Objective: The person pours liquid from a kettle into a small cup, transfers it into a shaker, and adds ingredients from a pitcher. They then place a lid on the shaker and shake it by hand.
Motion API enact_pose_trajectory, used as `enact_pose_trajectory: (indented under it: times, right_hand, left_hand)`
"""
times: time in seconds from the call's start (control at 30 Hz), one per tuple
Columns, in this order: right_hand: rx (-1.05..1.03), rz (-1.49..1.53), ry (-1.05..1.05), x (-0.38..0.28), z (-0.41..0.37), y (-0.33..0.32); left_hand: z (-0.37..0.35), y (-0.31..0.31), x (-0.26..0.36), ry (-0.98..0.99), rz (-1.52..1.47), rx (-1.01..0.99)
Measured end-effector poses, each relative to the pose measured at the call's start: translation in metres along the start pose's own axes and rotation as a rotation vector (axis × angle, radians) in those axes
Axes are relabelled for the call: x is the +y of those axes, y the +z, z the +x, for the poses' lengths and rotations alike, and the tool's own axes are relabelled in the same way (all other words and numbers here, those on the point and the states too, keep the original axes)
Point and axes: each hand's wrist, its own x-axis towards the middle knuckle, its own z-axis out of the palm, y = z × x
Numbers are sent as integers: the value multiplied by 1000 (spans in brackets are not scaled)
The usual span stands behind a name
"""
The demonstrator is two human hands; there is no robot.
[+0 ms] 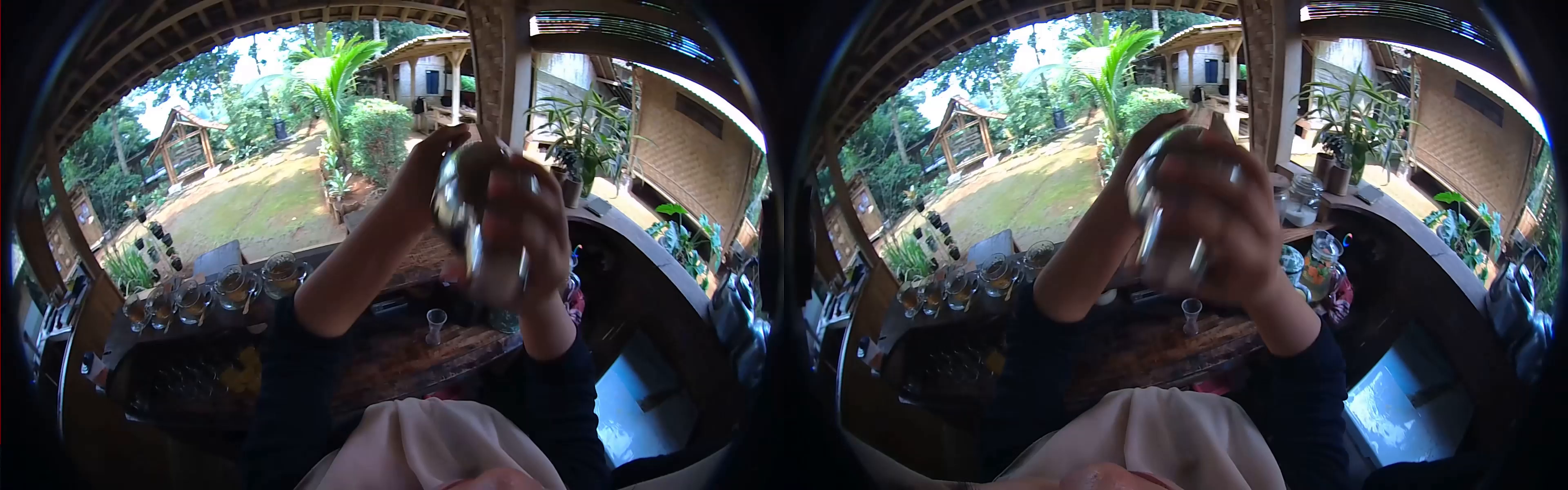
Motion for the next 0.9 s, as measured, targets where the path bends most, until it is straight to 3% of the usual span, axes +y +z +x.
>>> enact_pose_trajectory:
  times: [0.03,0.07,0.1,0.17,0.2,0.23,0.27,0.3,0.33,0.37,0.4,0.43,0.5,0.53,0.57,0.6,0.63,0.67,0.7,0.73,0.77,0.8,0.83,0.9]
  right_hand:
    - [-100,-23,-171,-13,-4,-9]
    - [-86,3,-165,-9,-7,-7]
    - [-52,35,-184,-5,-10,-2]
    - [25,96,-226,5,-15,11]
    - [56,127,-238,8,-21,17]
    - [84,157,-252,11,-27,22]
    - [92,98,-173,41,-34,44]
    - [202,186,75,54,-32,71]
    - [185,410,501,58,-36,82]
    - [278,629,792,52,-31,85]
    - [263,527,581,45,-27,81]
    - [260,419,365,35,-23,72]
    - [19,380,71,-7,-17,38]
    - [266,418,-247,-20,-20,53]
    - [523,440,-569,-29,-25,70]
    - [545,471,-571,-30,-32,79]
    - [450,557,-424,-30,-39,87]
    - [343,641,-278,-30,-44,91]
    - [109,645,-99,-14,-35,103]
    - [263,700,-2,-9,-29,144]
    - [180,856,376,-13,-28,169]
    - [86,987,753,-18,-25,183]
    - [88,1009,743,-26,-23,184]
    - [221,961,420,-43,-24,176]
  left_hand:
    - [-18,19,-11,40,31,150]
    - [-27,23,-23,383,503,-96]
    - [-25,12,-32,544,594,-454]
    - [-28,10,-19,421,633,-487]
    - [-30,-6,-4,404,711,-184]
    - [-25,-9,-1,278,414,128]
    - [-15,-41,18,161,279,-17]
    - [-12,-72,33,47,145,-162]
    - [-19,-72,26,191,368,231]
    - [-30,-68,15,332,580,636]
    - [-38,-63,7,430,530,389]
    - [-54,-31,-11,604,1183,354]
    - [-84,-13,-15,320,130,-13]
    - [-92,2,-32,343,141,17]
    - [-97,20,-52,598,313,-38]
    - [-102,30,-60,846,494,-99]
    - [-109,26,-49,862,519,-80]
    - [-122,12,-26,819,512,183]
    - [-140,-7,-3,776,483,448]
    - [-164,-35,23,468,168,226]
    - [-191,-70,28,495,168,240]
    - [-216,-102,34,548,155,477]
    - [-231,-112,41,595,143,712]
    - [-201,-46,1,946,392,772]
